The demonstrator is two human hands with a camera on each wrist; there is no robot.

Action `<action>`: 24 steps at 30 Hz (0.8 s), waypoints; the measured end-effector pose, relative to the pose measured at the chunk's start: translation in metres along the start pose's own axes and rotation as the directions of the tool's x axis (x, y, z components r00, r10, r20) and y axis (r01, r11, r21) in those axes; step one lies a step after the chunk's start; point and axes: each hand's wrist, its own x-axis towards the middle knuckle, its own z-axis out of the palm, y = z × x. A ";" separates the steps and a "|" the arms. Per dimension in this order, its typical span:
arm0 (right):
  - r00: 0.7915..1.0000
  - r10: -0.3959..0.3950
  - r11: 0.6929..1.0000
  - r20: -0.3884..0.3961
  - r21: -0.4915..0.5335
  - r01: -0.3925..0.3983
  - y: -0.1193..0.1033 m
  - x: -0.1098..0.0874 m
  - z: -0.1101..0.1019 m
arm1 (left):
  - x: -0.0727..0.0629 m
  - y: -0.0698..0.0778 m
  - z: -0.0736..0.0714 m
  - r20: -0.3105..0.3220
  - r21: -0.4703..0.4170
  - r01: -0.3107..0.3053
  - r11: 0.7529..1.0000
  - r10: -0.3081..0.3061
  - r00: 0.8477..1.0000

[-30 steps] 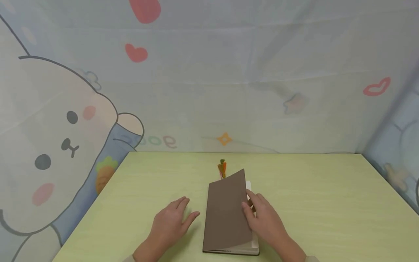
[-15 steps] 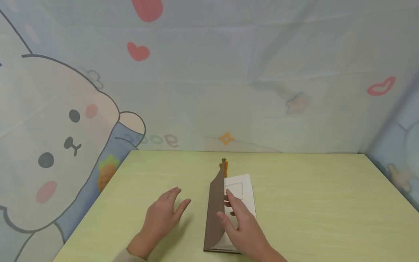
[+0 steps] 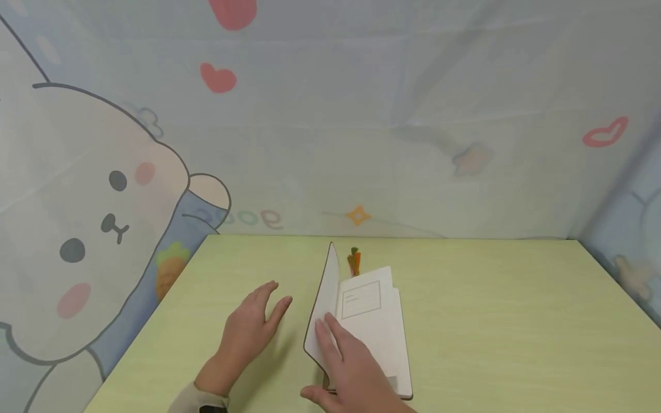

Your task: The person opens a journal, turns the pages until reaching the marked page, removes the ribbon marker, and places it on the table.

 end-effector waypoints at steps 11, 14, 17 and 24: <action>0.982 -0.105 0.969 0.157 -0.206 0.137 -0.009 -0.010 0.023 | 0.011 0.002 -0.011 0.155 -0.100 0.168 0.981 -0.151 0.976; 0.975 -0.109 0.956 0.195 -0.248 0.157 -0.010 -0.010 0.024 | 0.013 0.000 -0.014 0.194 -0.130 0.163 0.978 -0.136 0.972; 0.969 -0.113 0.947 0.220 -0.271 0.172 -0.011 -0.010 0.024 | 0.016 -0.001 -0.017 0.251 -0.122 0.098 0.988 -0.065 0.966; 0.959 -0.136 0.932 0.247 -0.296 0.208 -0.012 -0.010 0.024 | 0.020 -0.002 -0.018 0.354 0.007 -0.119 0.993 0.108 0.929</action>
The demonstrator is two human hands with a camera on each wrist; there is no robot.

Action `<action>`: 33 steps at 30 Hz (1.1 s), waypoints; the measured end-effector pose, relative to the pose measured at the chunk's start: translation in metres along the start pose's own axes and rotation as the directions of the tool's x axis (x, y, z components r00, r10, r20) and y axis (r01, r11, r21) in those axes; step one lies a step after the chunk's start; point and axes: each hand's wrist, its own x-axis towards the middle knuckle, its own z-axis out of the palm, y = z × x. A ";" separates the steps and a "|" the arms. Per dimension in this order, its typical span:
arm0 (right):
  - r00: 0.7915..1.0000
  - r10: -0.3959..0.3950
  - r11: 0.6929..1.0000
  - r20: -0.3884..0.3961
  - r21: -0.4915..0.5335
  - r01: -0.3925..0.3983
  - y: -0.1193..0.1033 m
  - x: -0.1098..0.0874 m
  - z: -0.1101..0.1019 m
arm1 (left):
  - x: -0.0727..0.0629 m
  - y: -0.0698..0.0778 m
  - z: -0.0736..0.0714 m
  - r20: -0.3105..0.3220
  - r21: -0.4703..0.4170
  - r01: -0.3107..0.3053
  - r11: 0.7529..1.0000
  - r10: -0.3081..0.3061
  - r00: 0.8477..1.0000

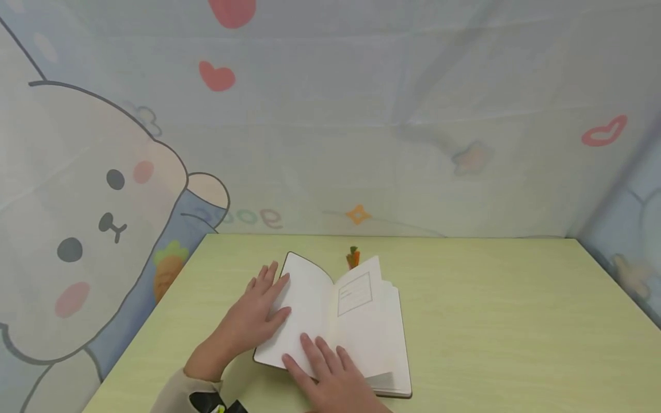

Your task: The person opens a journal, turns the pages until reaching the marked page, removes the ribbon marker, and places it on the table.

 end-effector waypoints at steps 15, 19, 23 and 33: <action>0.996 0.058 0.998 0.074 -0.016 -0.057 0.024 -0.014 -0.021 | -0.015 -0.005 0.029 0.010 0.082 0.026 0.996 -0.027 1.000; 0.989 0.109 0.993 0.096 0.029 -0.112 0.042 -0.020 -0.033 | -0.018 -0.007 0.033 0.028 0.077 0.044 0.996 -0.046 0.999; 0.984 0.127 0.990 0.123 0.042 -0.133 0.055 -0.029 -0.038 | -0.022 -0.009 0.036 0.033 0.072 0.050 0.996 -0.052 0.998; 0.973 0.103 0.986 0.205 0.109 -0.127 0.085 -0.056 -0.042 | -0.027 -0.011 0.041 -0.004 0.002 0.034 0.999 -0.034 0.999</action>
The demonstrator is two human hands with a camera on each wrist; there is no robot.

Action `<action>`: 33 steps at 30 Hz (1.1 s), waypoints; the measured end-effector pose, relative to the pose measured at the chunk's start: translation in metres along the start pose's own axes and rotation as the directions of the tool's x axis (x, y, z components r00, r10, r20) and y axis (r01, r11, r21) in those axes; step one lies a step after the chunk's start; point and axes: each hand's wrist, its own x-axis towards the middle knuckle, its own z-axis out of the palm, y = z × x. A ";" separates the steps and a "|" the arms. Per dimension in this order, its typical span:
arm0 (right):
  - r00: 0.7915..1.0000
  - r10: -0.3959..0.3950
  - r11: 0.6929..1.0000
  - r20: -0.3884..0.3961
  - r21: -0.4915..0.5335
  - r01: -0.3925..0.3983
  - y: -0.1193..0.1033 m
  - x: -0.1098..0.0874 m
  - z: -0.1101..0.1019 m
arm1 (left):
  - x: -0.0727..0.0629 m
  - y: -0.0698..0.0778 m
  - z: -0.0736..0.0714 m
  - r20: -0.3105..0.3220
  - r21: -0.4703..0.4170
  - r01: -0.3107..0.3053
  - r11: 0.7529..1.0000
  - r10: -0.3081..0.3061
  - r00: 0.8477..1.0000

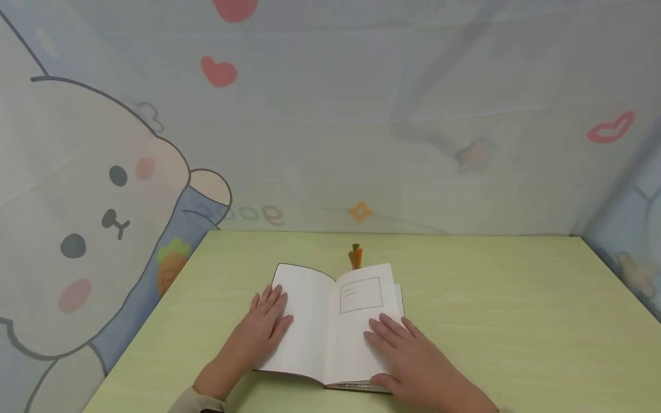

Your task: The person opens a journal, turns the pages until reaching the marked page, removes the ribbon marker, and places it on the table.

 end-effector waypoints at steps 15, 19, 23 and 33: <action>0.999 0.037 0.992 -0.002 0.119 -0.037 0.025 -0.016 -0.007 | -0.003 0.000 0.001 0.027 -0.029 0.031 0.999 -0.031 0.999; 0.998 0.053 0.991 -0.033 0.123 -0.049 0.026 -0.016 -0.004 | -0.004 0.001 0.001 0.030 -0.022 0.034 0.999 -0.034 0.999; 0.994 0.065 0.994 -0.087 0.097 -0.057 0.024 -0.012 0.002 | -0.004 0.001 0.000 0.036 -0.017 0.039 0.999 -0.038 0.999; 0.988 0.082 0.993 -0.134 0.095 -0.069 0.018 0.000 0.009 | -0.004 0.001 0.001 0.043 0.004 0.047 0.999 -0.047 0.998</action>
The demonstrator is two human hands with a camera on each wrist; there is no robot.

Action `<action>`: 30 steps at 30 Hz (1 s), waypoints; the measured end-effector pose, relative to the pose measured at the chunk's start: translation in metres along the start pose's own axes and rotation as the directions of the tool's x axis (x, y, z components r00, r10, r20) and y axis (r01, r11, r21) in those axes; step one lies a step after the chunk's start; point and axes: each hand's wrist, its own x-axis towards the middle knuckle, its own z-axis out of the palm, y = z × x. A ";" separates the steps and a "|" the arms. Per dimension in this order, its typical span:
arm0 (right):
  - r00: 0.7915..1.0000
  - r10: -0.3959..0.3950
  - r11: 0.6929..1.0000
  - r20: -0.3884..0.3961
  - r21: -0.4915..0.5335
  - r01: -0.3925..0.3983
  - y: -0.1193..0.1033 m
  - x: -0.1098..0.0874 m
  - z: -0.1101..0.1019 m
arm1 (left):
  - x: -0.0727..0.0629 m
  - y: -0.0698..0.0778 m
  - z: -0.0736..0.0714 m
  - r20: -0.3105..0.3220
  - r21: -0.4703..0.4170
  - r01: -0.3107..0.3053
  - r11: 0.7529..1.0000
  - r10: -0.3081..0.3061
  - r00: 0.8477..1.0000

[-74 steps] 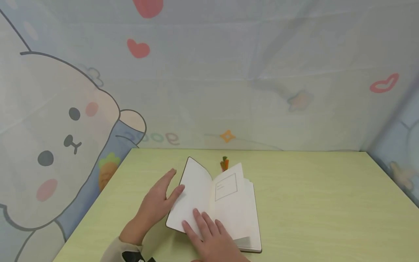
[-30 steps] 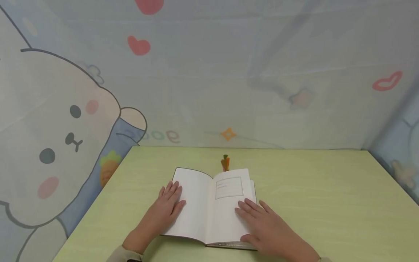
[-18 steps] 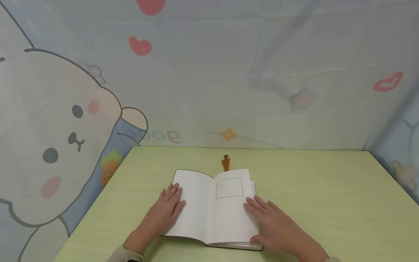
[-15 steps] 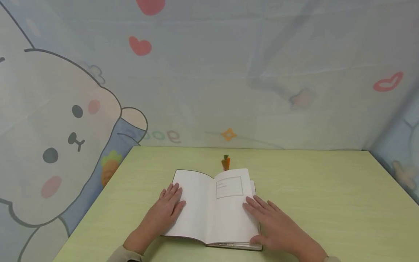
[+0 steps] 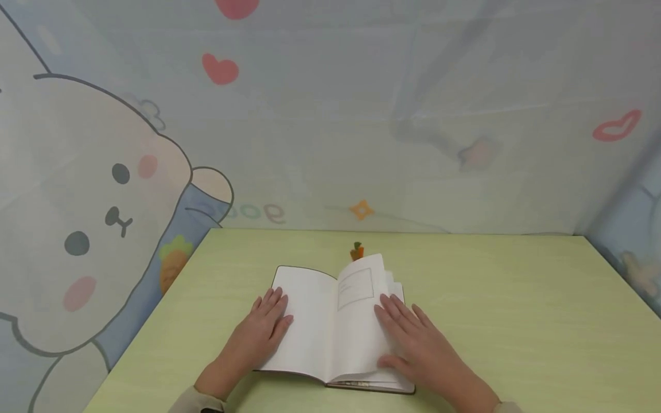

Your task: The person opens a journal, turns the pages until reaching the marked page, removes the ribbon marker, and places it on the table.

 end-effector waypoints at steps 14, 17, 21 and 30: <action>0.978 0.163 0.954 -0.134 0.273 -0.122 -0.049 0.025 -0.012 | 0.001 0.000 -0.001 -0.020 -0.002 -0.006 1.000 0.006 1.000; 0.956 0.157 0.951 -0.249 0.299 -0.078 -0.059 0.030 -0.013 | 0.001 0.000 0.000 -0.021 0.001 -0.009 1.000 0.009 1.000; 0.915 0.109 0.956 -0.389 0.293 0.011 -0.069 0.037 -0.011 | 0.000 -0.001 0.000 -0.041 0.016 -0.025 1.000 0.025 0.999; 0.913 -0.072 0.997 -0.401 0.008 0.082 -0.088 0.047 0.002 | 0.002 0.000 -0.003 -0.080 -0.001 0.032 0.999 -0.032 0.996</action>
